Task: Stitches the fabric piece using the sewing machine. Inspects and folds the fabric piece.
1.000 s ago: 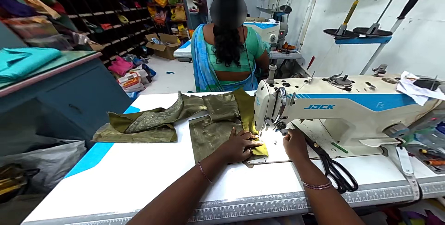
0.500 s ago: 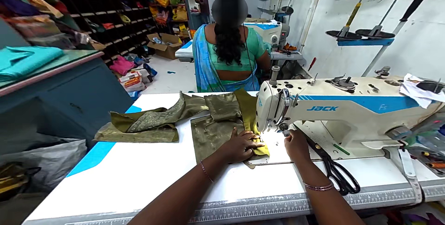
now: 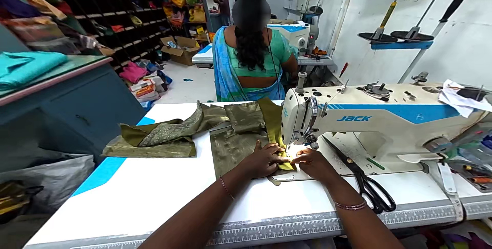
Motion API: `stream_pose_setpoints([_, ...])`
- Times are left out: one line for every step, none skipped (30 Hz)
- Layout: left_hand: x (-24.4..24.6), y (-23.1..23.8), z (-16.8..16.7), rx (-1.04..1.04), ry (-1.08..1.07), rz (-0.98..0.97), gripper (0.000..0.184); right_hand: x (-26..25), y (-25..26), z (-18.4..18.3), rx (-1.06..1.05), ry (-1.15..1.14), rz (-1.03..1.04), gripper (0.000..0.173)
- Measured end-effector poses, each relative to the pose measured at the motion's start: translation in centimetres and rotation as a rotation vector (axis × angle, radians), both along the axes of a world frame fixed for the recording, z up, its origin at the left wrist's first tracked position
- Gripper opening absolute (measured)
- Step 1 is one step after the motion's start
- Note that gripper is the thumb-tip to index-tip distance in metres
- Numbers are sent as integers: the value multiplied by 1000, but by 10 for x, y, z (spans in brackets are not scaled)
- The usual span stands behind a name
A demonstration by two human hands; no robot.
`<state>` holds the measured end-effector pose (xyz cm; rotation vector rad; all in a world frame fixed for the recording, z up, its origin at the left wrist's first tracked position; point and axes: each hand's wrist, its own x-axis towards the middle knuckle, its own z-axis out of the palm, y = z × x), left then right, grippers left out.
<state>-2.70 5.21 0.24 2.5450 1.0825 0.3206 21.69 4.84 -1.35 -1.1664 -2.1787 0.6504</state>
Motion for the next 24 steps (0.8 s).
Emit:
stream_pose_setpoints([4,-4,3,5,43,20,44,0,0,-1,19,-6,15,24])
stream_pose_setpoints([10,-9,8,12,98,47,46,1,1,-2,38,-11,24,23])
stream_pose_setpoints([18,-15,12,22,135,72,49,1,1,-3,57,-8,34,22])
stream_pose_setpoints([25,-22,15,51,150,82,49,1,2,-4,73,-4,47,20])
stream_pose_setpoints([31,-28,15,80,146,78,47,2,2,-4,90,-3,65,19])
stream_pose_setpoints([35,-33,15,86,151,69,44,3,2,-4,101,-7,82,18])
stream_pose_setpoints([36,-36,14,69,165,69,44,3,2,-4,108,-9,98,17])
stream_pose_setpoints([36,-37,15,30,176,75,46,4,1,-4,109,-6,114,17])
stream_pose_setpoints([35,-37,16,-14,173,85,49,5,1,-3,109,-2,131,17])
stream_pose_setpoints([33,-36,16,-46,153,90,51,6,1,-2,97,4,144,17])
stream_pose_setpoints([30,-35,14,-56,124,87,51,7,0,-1,86,8,152,17])
stream_pose_setpoints([27,-34,10,-51,93,78,51,7,0,-1,81,11,156,17])
stream_pose_setpoints([24,-33,5,-26,54,66,49,7,0,0,82,13,160,16])
stream_pose_setpoints([21,-34,0,0,14,54,46,7,0,-1,84,14,164,16])
stream_pose_setpoints([20,-34,-3,17,-16,48,44,7,0,-1,82,13,163,16])
stream_pose_setpoints([19,-34,-4,20,-28,47,43,7,0,0,78,9,161,17])
stream_pose_setpoints([19,-34,-4,12,-24,51,43,7,0,0,72,5,158,17])
stream_pose_setpoints([20,-34,-3,3,-15,58,43,7,0,0,75,3,155,18])
stream_pose_setpoints([20,-34,-2,-9,-7,69,44,7,0,-1,84,3,153,18])
stream_pose_setpoints([21,-34,-1,-20,-5,81,44,8,0,-2,92,0,149,18])
stream_pose_setpoints([21,-34,-1,-27,-4,96,45,8,1,-2,100,-5,144,19])
stream_pose_setpoints([21,-35,-1,-25,-5,105,45,7,1,-2,105,-10,139,19])
stream_pose_setpoints([21,-35,-1,-26,-6,109,44,7,1,-2,106,-12,134,19])
stream_pose_setpoints([21,-35,-1,-20,-10,110,45,7,1,-3,108,-12,129,19])
